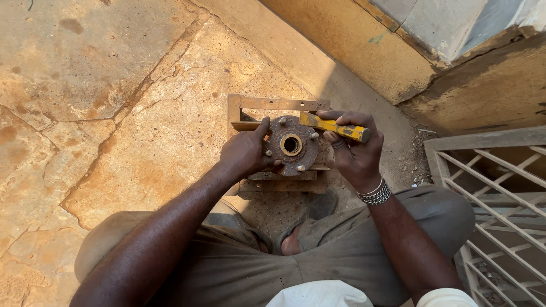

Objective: The person sits on the ground and uses a yellow-handled scraper to clean the inner and outer surfaces of a circular metal part resting on a wooden block. The person repeatedly scrapes the part, rotates it, and flips it over to access different areas.

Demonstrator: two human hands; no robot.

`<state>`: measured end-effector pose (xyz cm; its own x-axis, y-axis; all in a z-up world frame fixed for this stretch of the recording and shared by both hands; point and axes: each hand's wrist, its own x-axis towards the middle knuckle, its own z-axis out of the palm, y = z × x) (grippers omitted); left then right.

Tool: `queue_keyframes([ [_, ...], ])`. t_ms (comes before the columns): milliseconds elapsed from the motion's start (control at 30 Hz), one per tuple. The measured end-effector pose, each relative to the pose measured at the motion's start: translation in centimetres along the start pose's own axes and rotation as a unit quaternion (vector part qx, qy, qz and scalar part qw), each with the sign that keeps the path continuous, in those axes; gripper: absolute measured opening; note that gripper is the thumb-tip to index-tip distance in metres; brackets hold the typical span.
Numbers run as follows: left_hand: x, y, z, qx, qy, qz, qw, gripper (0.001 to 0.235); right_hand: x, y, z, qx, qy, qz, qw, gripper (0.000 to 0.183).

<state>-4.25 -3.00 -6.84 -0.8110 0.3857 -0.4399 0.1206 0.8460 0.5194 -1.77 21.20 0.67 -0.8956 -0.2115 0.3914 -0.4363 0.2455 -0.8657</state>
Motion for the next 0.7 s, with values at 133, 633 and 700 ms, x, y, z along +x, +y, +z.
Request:
queue_keyframes([
  [133,0.3,0.0,0.0,-0.026,-0.002,0.002,1.000,0.122,1.5,-1.2,0.7,0.000,-0.038,-0.068,0.997,0.028],
  [633,0.0,-0.4,-0.5,-0.122,0.029,0.012,0.992,0.112,3.0,-1.4,3.2,-0.163,-0.136,-0.033,0.977,0.032],
  [700,0.0,-0.6,-0.6,-0.126,0.037,0.012,0.991,0.112,3.2,-1.2,3.7,-0.151,-0.107,-0.020,0.983,0.024],
])
